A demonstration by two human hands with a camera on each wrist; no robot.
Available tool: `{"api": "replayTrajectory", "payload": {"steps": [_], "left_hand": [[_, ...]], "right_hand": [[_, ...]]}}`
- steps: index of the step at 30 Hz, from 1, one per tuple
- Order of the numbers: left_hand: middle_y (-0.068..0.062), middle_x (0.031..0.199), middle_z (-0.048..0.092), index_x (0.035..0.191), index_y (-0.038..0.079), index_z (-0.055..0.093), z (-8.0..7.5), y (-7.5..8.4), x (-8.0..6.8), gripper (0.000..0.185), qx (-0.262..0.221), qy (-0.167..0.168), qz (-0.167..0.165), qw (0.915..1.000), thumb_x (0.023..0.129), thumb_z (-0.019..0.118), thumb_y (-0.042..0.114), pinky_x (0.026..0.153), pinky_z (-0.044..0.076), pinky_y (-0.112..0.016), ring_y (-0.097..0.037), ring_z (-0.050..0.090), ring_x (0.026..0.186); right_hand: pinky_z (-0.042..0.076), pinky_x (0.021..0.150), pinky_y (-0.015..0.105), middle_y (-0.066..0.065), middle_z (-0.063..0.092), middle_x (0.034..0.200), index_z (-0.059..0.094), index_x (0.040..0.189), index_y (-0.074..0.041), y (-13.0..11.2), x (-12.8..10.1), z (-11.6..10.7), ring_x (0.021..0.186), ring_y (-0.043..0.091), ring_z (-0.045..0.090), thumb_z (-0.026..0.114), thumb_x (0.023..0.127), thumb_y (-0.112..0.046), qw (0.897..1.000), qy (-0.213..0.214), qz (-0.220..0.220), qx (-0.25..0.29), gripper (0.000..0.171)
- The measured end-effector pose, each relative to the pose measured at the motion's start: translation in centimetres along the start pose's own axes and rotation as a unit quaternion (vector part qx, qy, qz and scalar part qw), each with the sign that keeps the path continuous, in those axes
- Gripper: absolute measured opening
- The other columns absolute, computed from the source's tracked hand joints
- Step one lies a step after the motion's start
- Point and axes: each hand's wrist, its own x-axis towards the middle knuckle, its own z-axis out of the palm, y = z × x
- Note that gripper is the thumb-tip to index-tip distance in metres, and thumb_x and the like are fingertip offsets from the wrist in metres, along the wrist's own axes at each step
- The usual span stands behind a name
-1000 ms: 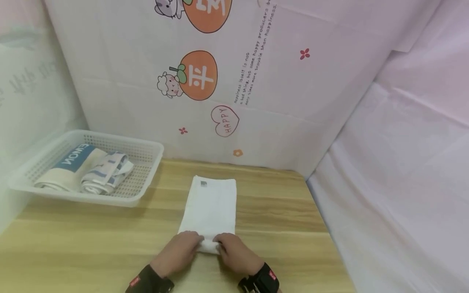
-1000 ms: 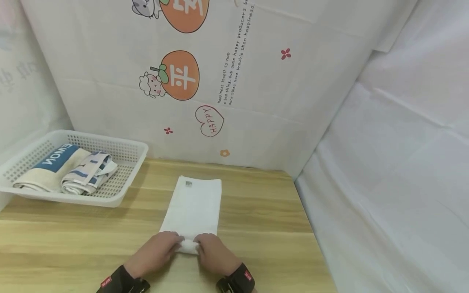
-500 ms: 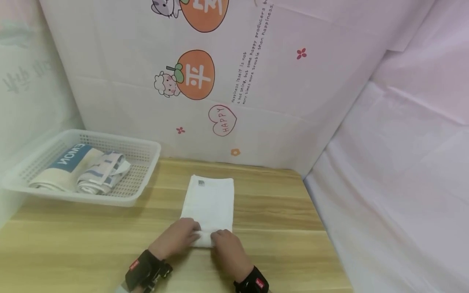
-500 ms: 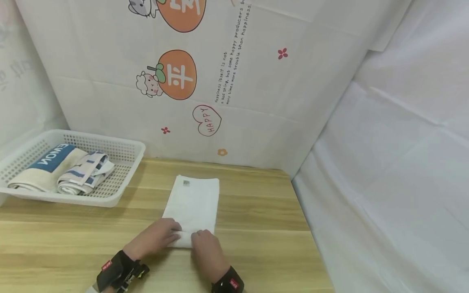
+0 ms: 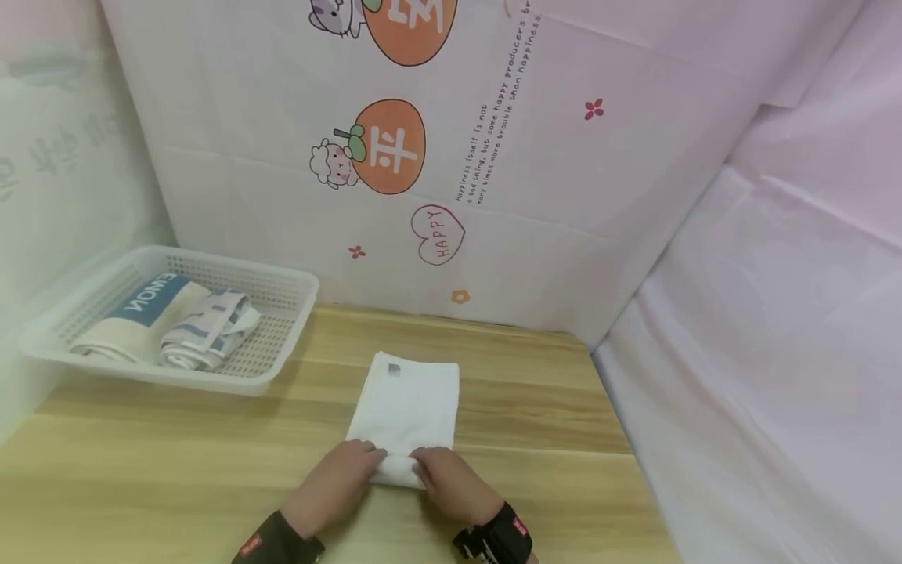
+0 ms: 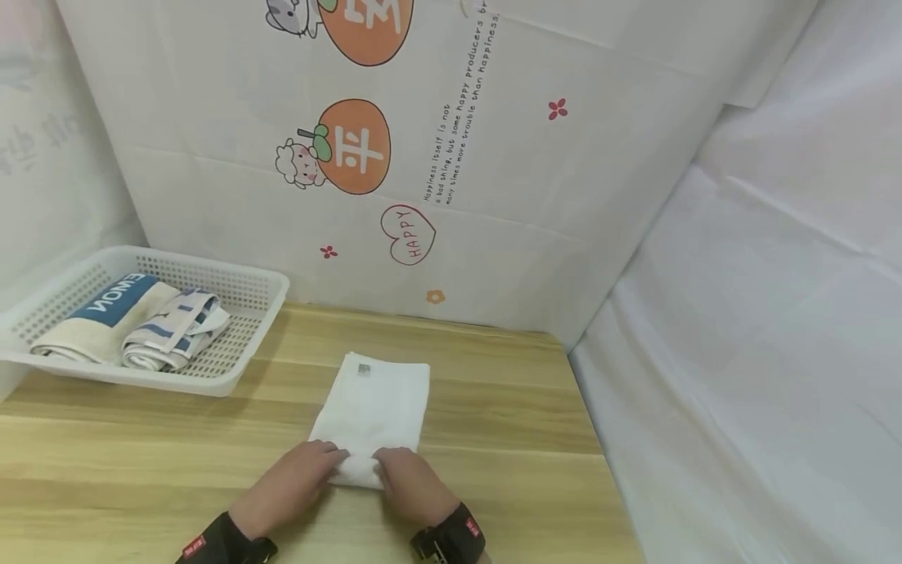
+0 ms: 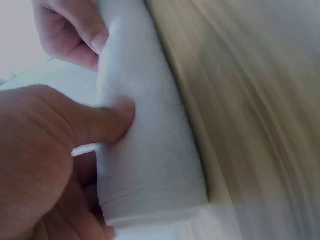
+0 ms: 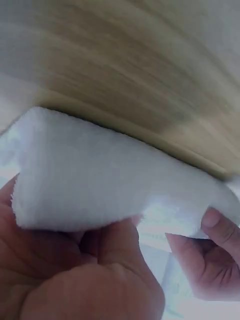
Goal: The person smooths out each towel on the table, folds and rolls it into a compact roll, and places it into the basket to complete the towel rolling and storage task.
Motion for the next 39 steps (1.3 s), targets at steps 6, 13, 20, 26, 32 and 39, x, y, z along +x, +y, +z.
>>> {"api": "replayTrajectory", "payload": {"steps": [6, 13, 20, 26, 32, 39], "left_hand": [[-0.012, 0.102, 0.072, 0.111, 0.001, 0.067, -0.1, 0.0, 0.8, 0.023, -0.040, -0.064, -0.033, 0.9966, 0.088, 0.066, -0.002, 0.085, 0.058, -0.044, -0.029, 0.069, 0.093], [-0.018, 0.102, 0.070, 0.111, -0.004, 0.064, -0.1, -0.7, 2.0, 0.026, -0.072, -0.096, -0.078, 0.9897, 0.084, 0.063, -0.006, 0.088, 0.057, -0.049, -0.035, 0.068, 0.094], [-0.017, 0.113, 0.067, 0.120, -0.004, 0.064, -0.2, -0.3, 1.3, 0.027, -0.094, -0.059, -0.083, 0.9903, 0.094, 0.060, 0.002, 0.093, 0.055, -0.048, -0.033, 0.064, 0.105], [-0.008, 0.112, 0.068, 0.120, 0.005, 0.068, -0.4, 0.2, 1.2, 0.036, -0.041, -0.018, -0.042, 0.9981, 0.086, 0.075, 0.017, 0.089, 0.055, -0.044, -0.024, 0.063, 0.103], [-0.003, 0.099, 0.071, 0.116, 0.007, 0.069, -0.4, 0.1, 0.8, 0.027, -0.048, -0.052, -0.032, 0.9970, 0.093, 0.071, 0.019, 0.081, 0.057, -0.041, -0.021, 0.067, 0.089], [0.000, 0.090, 0.069, 0.107, 0.010, 0.070, -0.3, -1.2, 2.3, 0.017, -0.131, -0.123, -0.086, 0.9798, 0.102, 0.058, 0.022, 0.076, 0.058, -0.042, -0.020, 0.067, 0.083]], "right_hand": [[0.055, 0.088, 0.032, 0.002, 0.071, 0.105, 0.072, 0.108, -0.009, -1.3, -0.9, -0.8, 0.100, 0.017, 0.065, 0.070, 0.094, -0.007, 0.995, 0.085, 0.012, -0.046, 0.014], [0.058, 0.088, 0.030, 0.005, 0.071, 0.107, 0.073, 0.106, -0.006, -2.8, -1.0, -0.6, 0.103, 0.021, 0.065, 0.082, 0.073, 0.008, 0.986, 0.126, 0.020, -0.108, 0.037], [0.056, 0.085, 0.027, 0.003, 0.072, 0.102, 0.071, 0.103, -0.006, -1.5, 0.3, 0.2, 0.097, 0.016, 0.065, 0.075, 0.081, 0.006, 0.985, 0.127, 0.003, -0.120, 0.026], [0.055, 0.086, 0.026, 0.003, 0.073, 0.105, 0.070, 0.113, -0.006, -0.8, 0.7, -0.1, 0.096, 0.015, 0.064, 0.066, 0.092, 0.002, 0.990, 0.071, -0.006, -0.118, 0.023], [0.057, 0.091, 0.032, 0.006, 0.073, 0.112, 0.068, 0.121, -0.004, -0.8, -0.1, -0.7, 0.105, 0.018, 0.068, 0.058, 0.102, -0.008, 0.999, 0.010, 0.022, -0.027, 0.022], [0.054, 0.077, 0.028, -0.003, 0.070, 0.091, 0.070, 0.089, -0.012, -1.7, -0.5, -1.9, 0.085, 0.012, 0.062, 0.071, 0.092, -0.004, 0.993, 0.099, 0.008, -0.069, 0.009]]}}
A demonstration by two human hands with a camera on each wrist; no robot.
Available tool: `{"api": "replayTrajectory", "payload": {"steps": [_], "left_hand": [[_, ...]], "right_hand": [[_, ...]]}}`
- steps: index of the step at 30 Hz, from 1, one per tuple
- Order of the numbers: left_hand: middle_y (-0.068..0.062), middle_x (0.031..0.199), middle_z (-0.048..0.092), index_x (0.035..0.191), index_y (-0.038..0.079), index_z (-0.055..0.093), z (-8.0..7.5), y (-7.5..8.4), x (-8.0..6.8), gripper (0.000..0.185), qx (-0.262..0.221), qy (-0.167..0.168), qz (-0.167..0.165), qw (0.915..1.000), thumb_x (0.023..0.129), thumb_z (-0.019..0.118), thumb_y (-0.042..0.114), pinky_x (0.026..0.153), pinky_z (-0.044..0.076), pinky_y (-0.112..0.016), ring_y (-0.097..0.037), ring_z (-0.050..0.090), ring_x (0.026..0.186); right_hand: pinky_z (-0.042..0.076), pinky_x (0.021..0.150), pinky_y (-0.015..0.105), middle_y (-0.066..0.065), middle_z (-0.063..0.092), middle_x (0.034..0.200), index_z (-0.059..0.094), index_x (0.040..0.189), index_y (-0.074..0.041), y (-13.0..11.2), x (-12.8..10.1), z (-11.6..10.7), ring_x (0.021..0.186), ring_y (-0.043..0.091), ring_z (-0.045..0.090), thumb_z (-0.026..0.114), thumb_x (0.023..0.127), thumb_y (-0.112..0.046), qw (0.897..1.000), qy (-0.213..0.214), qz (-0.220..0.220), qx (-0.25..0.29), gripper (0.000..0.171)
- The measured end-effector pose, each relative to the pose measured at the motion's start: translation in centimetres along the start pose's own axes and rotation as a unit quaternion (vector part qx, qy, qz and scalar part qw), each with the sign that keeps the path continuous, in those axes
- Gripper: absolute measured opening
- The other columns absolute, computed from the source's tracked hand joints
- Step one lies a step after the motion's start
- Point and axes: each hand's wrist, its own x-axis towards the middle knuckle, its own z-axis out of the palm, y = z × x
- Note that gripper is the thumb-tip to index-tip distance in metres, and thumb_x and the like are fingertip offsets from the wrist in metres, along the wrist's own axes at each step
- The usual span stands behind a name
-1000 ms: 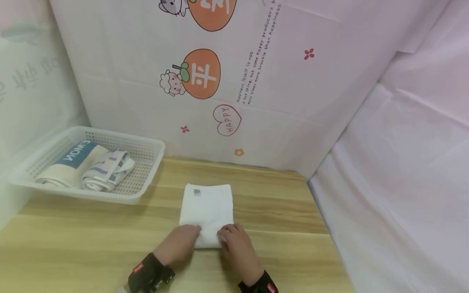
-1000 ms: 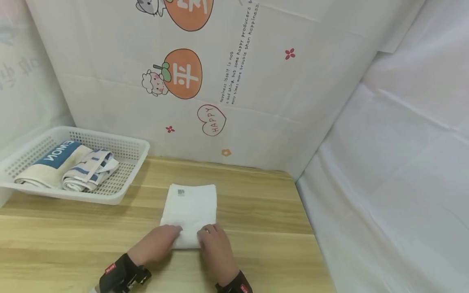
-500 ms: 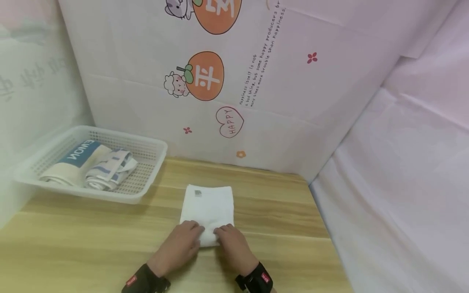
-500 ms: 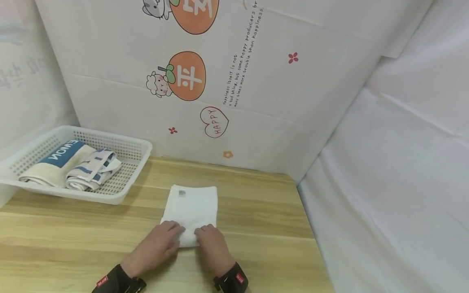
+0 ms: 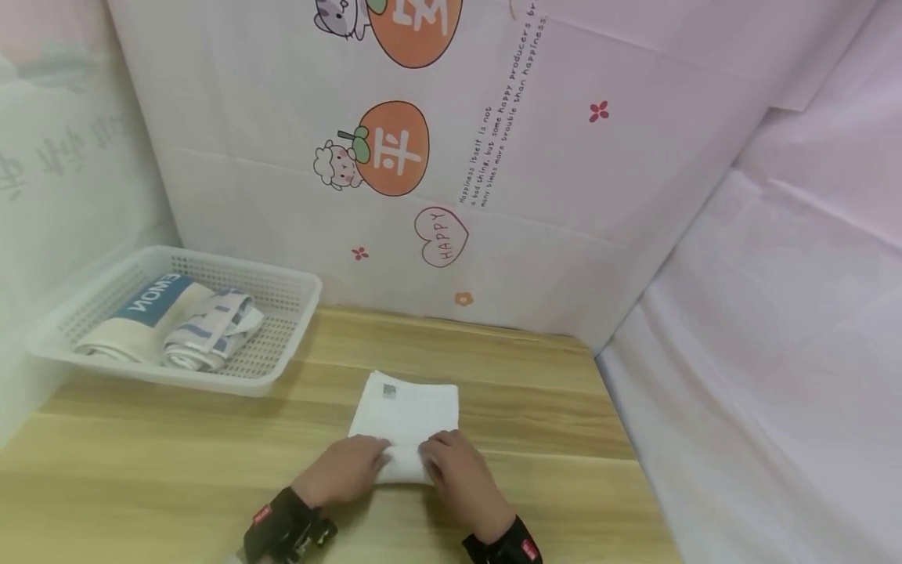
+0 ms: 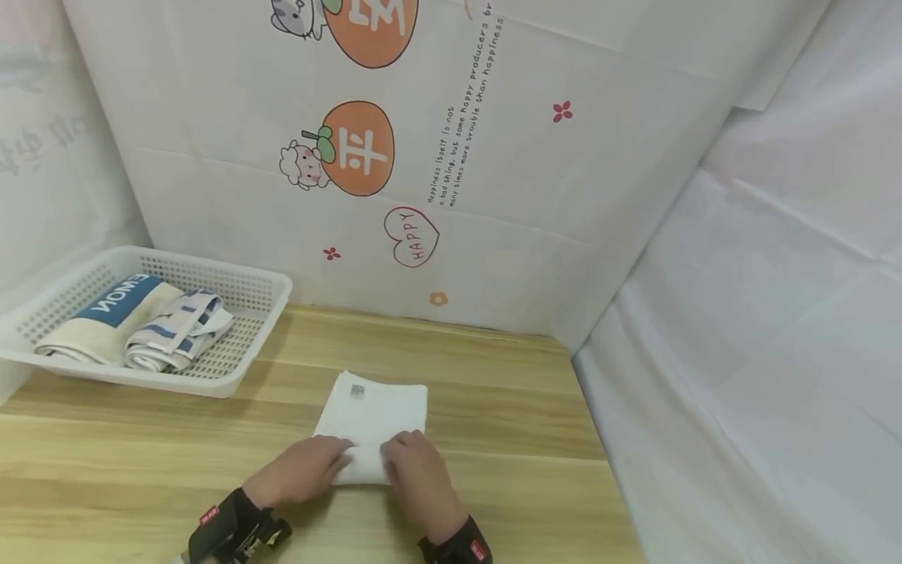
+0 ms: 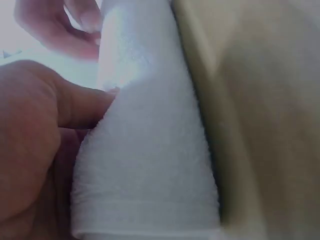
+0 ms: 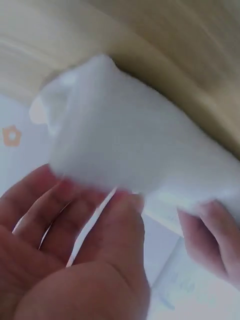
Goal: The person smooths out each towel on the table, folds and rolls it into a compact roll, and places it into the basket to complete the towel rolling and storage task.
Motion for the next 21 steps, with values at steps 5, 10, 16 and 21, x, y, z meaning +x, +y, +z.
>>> {"api": "replayTrajectory", "payload": {"steps": [5, 10, 16, 21], "left_hand": [[0.004, 0.083, 0.064, 0.095, 0.015, 0.067, -0.9, -0.4, 0.9, 0.014, -0.046, -0.036, -0.023, 0.9980, 0.102, 0.059, 0.024, 0.072, 0.055, -0.040, -0.015, 0.061, 0.077], [-0.003, 0.105, 0.069, 0.110, 0.009, 0.070, -0.6, -0.4, 1.1, 0.020, -0.022, 0.057, 0.031, 0.9976, 0.094, 0.071, 0.021, 0.087, 0.057, -0.041, -0.020, 0.065, 0.098], [-0.004, 0.112, 0.068, 0.112, 0.012, 0.072, 0.2, -0.5, 0.6, 0.038, 0.043, 0.145, 0.068, 0.9862, 0.079, 0.085, 0.025, 0.089, 0.052, -0.041, -0.021, 0.062, 0.104], [-0.003, 0.113, 0.069, 0.119, 0.013, 0.071, 0.5, -0.6, 0.6, 0.041, 0.052, 0.131, 0.070, 0.9875, 0.081, 0.083, 0.022, 0.083, 0.054, -0.039, -0.020, 0.065, 0.100]], "right_hand": [[0.056, 0.081, 0.030, 0.003, 0.073, 0.096, 0.070, 0.095, -0.005, -0.8, -0.5, 0.0, 0.090, 0.019, 0.066, 0.082, 0.078, -0.005, 0.999, -0.007, -0.016, -0.036, 0.021], [0.056, 0.089, 0.034, 0.009, 0.073, 0.103, 0.066, 0.113, 0.000, -0.1, -0.2, 1.2, 0.097, 0.023, 0.067, 0.081, 0.081, -0.004, 0.997, -0.006, 0.003, -0.072, 0.036], [0.056, 0.083, 0.032, 0.008, 0.072, 0.101, 0.064, 0.119, 0.000, 1.3, 1.1, 1.8, 0.089, 0.020, 0.065, 0.068, 0.094, -0.004, 0.998, -0.031, 0.016, -0.047, 0.026], [0.056, 0.085, 0.033, 0.009, 0.072, 0.105, 0.062, 0.123, -0.001, 2.2, 1.5, 1.7, 0.092, 0.020, 0.065, 0.060, 0.098, -0.003, 0.998, -0.050, 0.026, -0.014, 0.025]]}}
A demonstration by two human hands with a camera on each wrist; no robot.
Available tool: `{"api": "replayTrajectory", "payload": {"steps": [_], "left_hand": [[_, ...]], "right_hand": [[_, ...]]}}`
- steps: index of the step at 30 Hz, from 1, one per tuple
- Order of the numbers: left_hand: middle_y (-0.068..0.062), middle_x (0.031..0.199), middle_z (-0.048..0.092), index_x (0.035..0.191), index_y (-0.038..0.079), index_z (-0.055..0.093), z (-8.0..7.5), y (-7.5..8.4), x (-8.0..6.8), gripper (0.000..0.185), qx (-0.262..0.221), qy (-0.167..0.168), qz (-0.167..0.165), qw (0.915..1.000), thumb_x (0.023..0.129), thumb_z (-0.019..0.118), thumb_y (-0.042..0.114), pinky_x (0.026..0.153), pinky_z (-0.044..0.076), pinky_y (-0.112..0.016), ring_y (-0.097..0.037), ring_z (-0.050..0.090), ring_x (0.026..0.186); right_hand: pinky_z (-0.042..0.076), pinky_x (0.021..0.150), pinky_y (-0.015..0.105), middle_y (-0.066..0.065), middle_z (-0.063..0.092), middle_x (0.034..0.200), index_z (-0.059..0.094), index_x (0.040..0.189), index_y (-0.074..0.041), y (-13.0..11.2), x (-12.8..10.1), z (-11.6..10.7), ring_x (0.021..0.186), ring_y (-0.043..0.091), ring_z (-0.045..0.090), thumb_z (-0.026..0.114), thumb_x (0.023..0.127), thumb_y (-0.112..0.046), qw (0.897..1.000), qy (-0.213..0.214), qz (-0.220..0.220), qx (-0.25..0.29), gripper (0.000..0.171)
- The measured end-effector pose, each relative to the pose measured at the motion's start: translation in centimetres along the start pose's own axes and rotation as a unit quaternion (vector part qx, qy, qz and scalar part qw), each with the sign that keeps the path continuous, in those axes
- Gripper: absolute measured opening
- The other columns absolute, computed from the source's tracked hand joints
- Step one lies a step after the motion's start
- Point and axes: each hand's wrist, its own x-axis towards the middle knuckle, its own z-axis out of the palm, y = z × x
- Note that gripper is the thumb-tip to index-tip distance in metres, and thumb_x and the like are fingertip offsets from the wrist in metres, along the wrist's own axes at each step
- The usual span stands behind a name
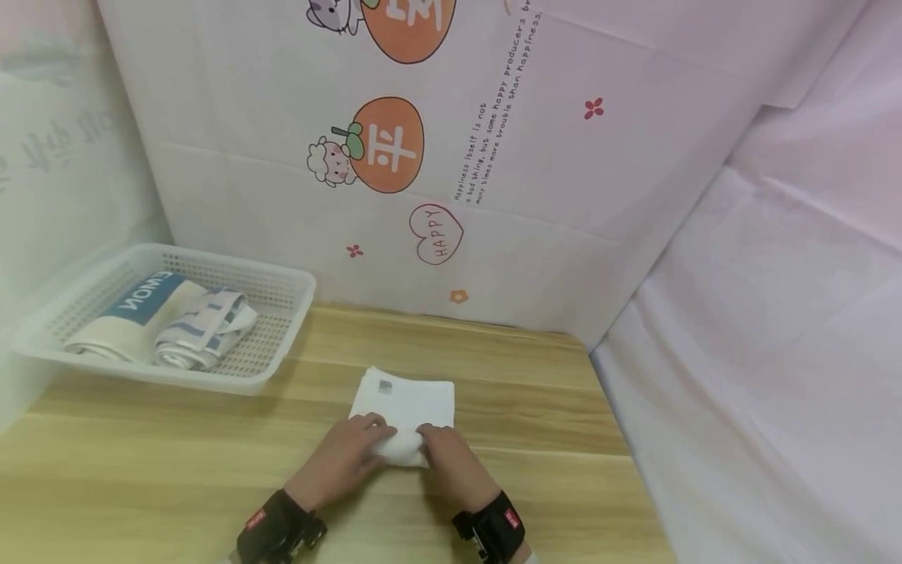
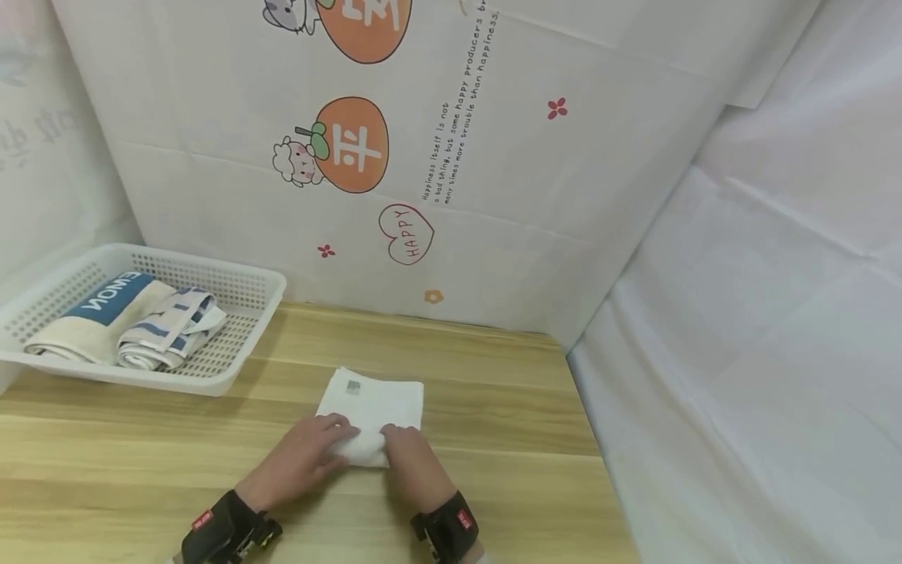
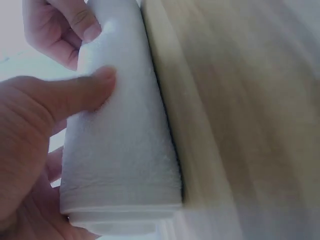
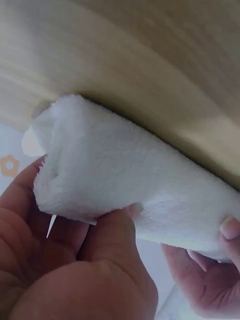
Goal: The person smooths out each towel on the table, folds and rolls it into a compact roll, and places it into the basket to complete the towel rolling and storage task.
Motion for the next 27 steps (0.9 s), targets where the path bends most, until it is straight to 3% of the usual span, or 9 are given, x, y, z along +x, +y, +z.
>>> {"api": "replayTrajectory", "payload": {"steps": [4, 7, 12, 16, 20, 25, 27], "left_hand": [[-0.005, 0.108, 0.071, 0.118, 0.008, 0.070, 0.0, -0.3, 0.8, 0.028, -0.023, -0.021, -0.011, 0.9994, 0.091, 0.073, 0.015, 0.084, 0.058, -0.041, -0.022, 0.067, 0.097], [-0.009, 0.106, 0.073, 0.115, 0.005, 0.070, -0.2, -0.6, 1.8, 0.022, -0.043, -0.040, -0.030, 0.9978, 0.095, 0.067, 0.012, 0.087, 0.058, -0.044, -0.026, 0.069, 0.097], [-0.015, 0.107, 0.073, 0.113, 0.001, 0.070, -0.7, -1.2, 3.3, 0.020, -0.057, -0.086, -0.071, 0.9921, 0.097, 0.065, 0.011, 0.090, 0.056, -0.048, -0.032, 0.069, 0.100], [-0.014, 0.101, 0.070, 0.108, 0.000, 0.071, -1.1, -1.3, 4.4, 0.018, -0.046, -0.109, -0.089, 0.9889, 0.097, 0.065, 0.013, 0.087, 0.056, -0.049, -0.031, 0.066, 0.095], [-0.012, 0.100, 0.067, 0.102, 0.004, 0.074, -0.9, -1.3, 5.0, 0.016, -0.006, -0.087, -0.080, 0.9929, 0.096, 0.067, 0.017, 0.083, 0.054, -0.049, -0.030, 0.062, 0.094], [-0.010, 0.109, 0.068, 0.104, 0.010, 0.075, 0.2, -1.1, 4.7, 0.016, 0.051, -0.007, -0.032, 0.9981, 0.090, 0.075, 0.017, 0.093, 0.051, -0.052, -0.032, 0.062, 0.104], [-0.010, 0.113, 0.068, 0.109, 0.011, 0.074, 0.6, -1.0, 4.4, 0.023, 0.073, 0.007, -0.017, 0.9971, 0.087, 0.078, 0.020, 0.100, 0.048, -0.056, -0.032, 0.061, 0.110]], "right_hand": [[0.056, 0.094, 0.036, 0.011, 0.071, 0.113, 0.060, 0.128, 0.000, 0.4, 0.5, -0.1, 0.103, 0.023, 0.066, 0.054, 0.102, -0.003, 1.000, -0.012, -0.001, 0.003, 0.027], [0.054, 0.099, 0.039, 0.012, 0.069, 0.117, 0.062, 0.127, 0.001, 0.3, 0.7, -0.3, 0.109, 0.025, 0.065, 0.055, 0.102, -0.002, 1.000, 0.009, 0.003, 0.008, 0.027], [0.057, 0.086, 0.037, 0.010, 0.066, 0.110, 0.071, 0.117, -0.005, -0.8, 0.9, -0.6, 0.101, 0.025, 0.063, 0.073, 0.089, -0.002, 0.996, 0.076, 0.018, -0.040, 0.028], [0.056, 0.084, 0.037, 0.010, 0.067, 0.107, 0.071, 0.110, -0.006, -1.7, 1.0, -0.4, 0.098, 0.026, 0.062, 0.081, 0.080, -0.002, 0.990, 0.089, 0.015, -0.104, 0.032], [0.055, 0.084, 0.035, 0.010, 0.067, 0.103, 0.072, 0.101, -0.005, -1.5, 1.8, -0.1, 0.095, 0.025, 0.062, 0.082, 0.078, -0.002, 0.991, 0.082, 0.013, -0.103, 0.025], [0.054, 0.080, 0.034, 0.009, 0.068, 0.096, 0.073, 0.096, -0.003, -0.3, 3.3, -0.5, 0.089, 0.023, 0.062, 0.079, 0.084, -0.005, 0.996, 0.047, 0.015, -0.071, 0.014], [0.054, 0.080, 0.034, 0.010, 0.069, 0.094, 0.071, 0.097, -0.002, 0.2, 3.8, -0.8, 0.088, 0.024, 0.063, 0.075, 0.088, -0.006, 0.997, 0.035, 0.004, -0.066, 0.011]]}}
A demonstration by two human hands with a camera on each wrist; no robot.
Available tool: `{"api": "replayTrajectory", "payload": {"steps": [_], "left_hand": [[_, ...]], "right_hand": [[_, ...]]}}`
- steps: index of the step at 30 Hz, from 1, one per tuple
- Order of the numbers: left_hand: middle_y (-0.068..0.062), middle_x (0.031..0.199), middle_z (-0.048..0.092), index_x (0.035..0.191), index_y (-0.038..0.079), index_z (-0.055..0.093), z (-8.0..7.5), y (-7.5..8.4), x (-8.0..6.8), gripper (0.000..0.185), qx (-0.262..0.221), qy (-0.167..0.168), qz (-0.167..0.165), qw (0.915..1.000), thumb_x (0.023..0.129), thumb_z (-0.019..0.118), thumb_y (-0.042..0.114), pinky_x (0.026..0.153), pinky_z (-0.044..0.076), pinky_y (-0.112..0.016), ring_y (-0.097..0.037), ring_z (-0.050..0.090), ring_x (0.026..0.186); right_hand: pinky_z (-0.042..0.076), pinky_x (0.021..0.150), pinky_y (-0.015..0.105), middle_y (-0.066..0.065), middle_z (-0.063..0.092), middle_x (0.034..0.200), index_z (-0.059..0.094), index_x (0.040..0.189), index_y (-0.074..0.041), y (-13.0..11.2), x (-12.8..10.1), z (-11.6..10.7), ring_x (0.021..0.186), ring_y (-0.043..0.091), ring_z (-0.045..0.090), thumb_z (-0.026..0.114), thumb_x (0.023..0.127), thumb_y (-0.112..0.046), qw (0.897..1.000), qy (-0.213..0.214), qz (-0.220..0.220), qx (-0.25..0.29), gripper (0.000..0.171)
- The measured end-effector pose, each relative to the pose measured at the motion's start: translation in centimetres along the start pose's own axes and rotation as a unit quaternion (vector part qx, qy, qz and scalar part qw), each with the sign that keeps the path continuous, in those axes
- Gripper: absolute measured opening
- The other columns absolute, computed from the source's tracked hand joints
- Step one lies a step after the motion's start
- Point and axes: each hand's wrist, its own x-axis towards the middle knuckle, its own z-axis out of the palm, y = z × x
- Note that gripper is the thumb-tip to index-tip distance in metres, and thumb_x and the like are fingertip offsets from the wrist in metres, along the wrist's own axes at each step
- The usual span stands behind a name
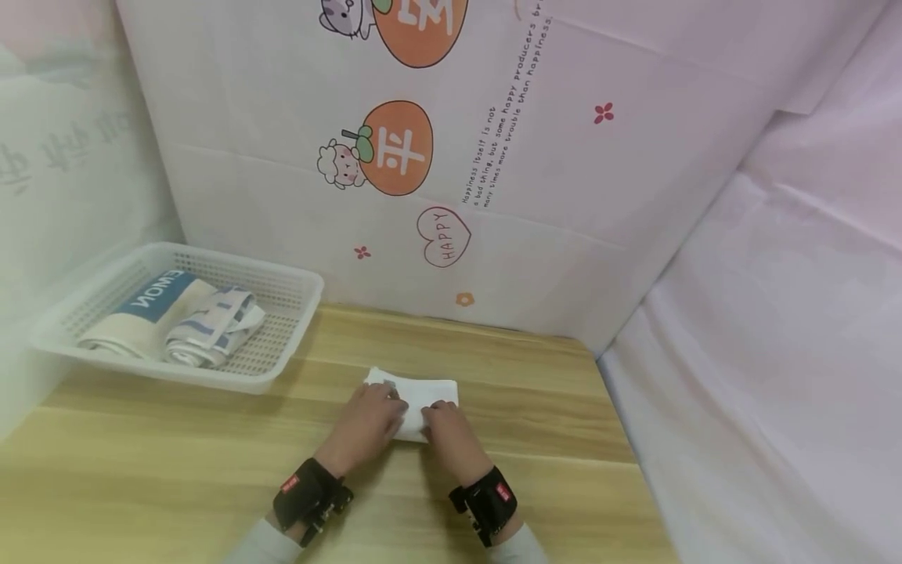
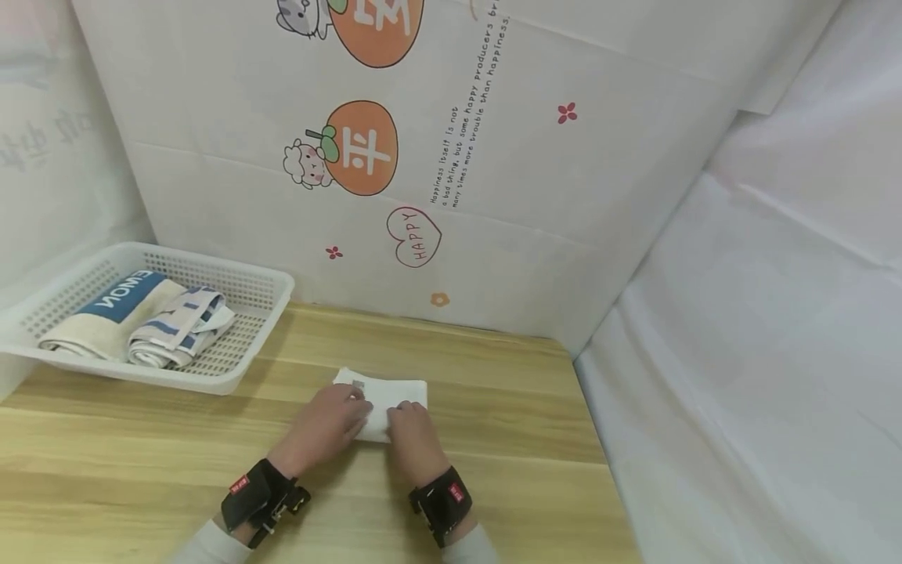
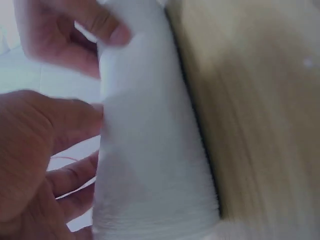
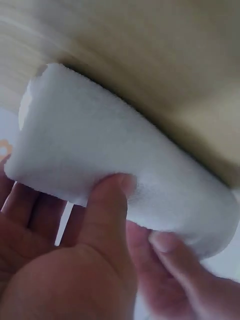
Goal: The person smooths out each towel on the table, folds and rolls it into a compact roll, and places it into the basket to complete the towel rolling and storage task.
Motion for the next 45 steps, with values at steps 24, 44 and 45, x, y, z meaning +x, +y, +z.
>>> {"api": "replayTrajectory", "payload": {"steps": [24, 44, 45], "left_hand": [[-0.015, 0.112, 0.073, 0.118, 0.006, 0.068, -2.4, -0.8, 1.3, 0.026, -0.146, -0.188, -0.090, 0.9671, 0.102, 0.057, 0.023, 0.090, 0.055, -0.055, -0.036, 0.069, 0.104], [-0.005, 0.090, 0.073, 0.108, 0.010, 0.069, -1.9, 1.6, -1.0, 0.029, -0.045, -0.097, -0.010, 0.9942, 0.084, 0.080, 0.023, 0.072, 0.056, -0.042, -0.023, 0.068, 0.079], [-0.006, 0.089, 0.073, 0.108, 0.010, 0.070, -2.0, 1.6, -0.9, 0.028, -0.053, -0.107, -0.013, 0.9927, 0.085, 0.079, 0.022, 0.070, 0.056, -0.041, -0.023, 0.068, 0.078]], "right_hand": [[0.054, 0.097, 0.035, 0.011, 0.069, 0.117, 0.065, 0.125, -0.003, 0.9, -0.3, -0.2, 0.110, 0.025, 0.062, 0.076, 0.090, -0.010, 0.998, -0.021, -0.037, 0.048, 0.037], [0.049, 0.100, 0.045, 0.011, 0.068, 0.119, 0.059, 0.126, -0.004, 0.6, -1.5, -0.6, 0.111, 0.026, 0.064, 0.058, 0.101, -0.007, 0.994, -0.026, -0.047, 0.092, 0.025], [0.049, 0.102, 0.046, 0.010, 0.067, 0.120, 0.061, 0.126, -0.005, 0.4, -1.8, -0.7, 0.112, 0.027, 0.063, 0.062, 0.099, -0.006, 0.995, -0.016, -0.044, 0.087, 0.027]]}}
